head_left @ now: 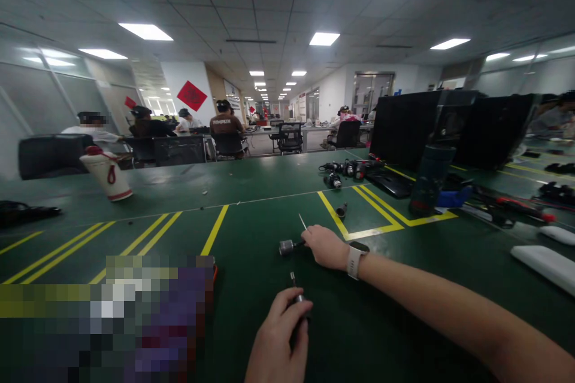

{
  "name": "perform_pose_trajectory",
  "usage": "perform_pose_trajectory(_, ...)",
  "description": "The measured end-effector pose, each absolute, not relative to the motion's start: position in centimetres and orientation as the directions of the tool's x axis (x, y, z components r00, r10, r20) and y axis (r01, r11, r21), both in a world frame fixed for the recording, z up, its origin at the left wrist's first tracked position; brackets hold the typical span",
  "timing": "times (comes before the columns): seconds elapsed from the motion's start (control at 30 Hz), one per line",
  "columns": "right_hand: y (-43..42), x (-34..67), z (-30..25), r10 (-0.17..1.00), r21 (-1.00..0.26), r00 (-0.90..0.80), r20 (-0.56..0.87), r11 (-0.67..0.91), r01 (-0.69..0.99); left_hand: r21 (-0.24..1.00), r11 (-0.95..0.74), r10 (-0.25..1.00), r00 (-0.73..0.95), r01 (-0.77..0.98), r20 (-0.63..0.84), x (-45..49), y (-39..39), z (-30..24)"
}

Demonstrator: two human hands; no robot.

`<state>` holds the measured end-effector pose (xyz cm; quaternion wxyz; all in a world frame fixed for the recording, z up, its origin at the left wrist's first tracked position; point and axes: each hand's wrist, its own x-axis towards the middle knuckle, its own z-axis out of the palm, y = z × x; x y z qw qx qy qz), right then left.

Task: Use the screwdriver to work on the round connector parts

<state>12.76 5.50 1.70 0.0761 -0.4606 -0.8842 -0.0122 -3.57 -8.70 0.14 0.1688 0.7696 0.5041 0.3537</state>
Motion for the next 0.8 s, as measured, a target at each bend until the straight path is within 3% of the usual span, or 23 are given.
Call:
perform_pose_trajectory(0.2,3.7,23.0,1.3,0.818,-0.009,-0.533,0.216,0.548,0.837,0.710,-0.345,0.933,0.144,0.614,0.329,-3.4,-8.8,0.3)
perform_pose_trajectory(0.47,7.1,31.5,0.2,0.897,0.013,-0.366,0.246,0.375,0.927,0.883,-0.257,0.966,0.127,0.392,0.225,-2.9,-8.0,-1.0)
perform_pose_trajectory(0.63,8.1,32.1,0.3,0.913,-0.018,-0.328,0.244,0.342,0.939,0.915,-0.252,0.965,0.151,0.317,0.213,-3.5,-7.6,-1.8)
perform_pose_trajectory(0.8,8.2,31.9,0.5,0.920,-0.056,-0.312,0.238,0.334,0.941,0.901,-0.249,0.966,0.156,0.355,0.206,-3.0,-7.3,-1.2)
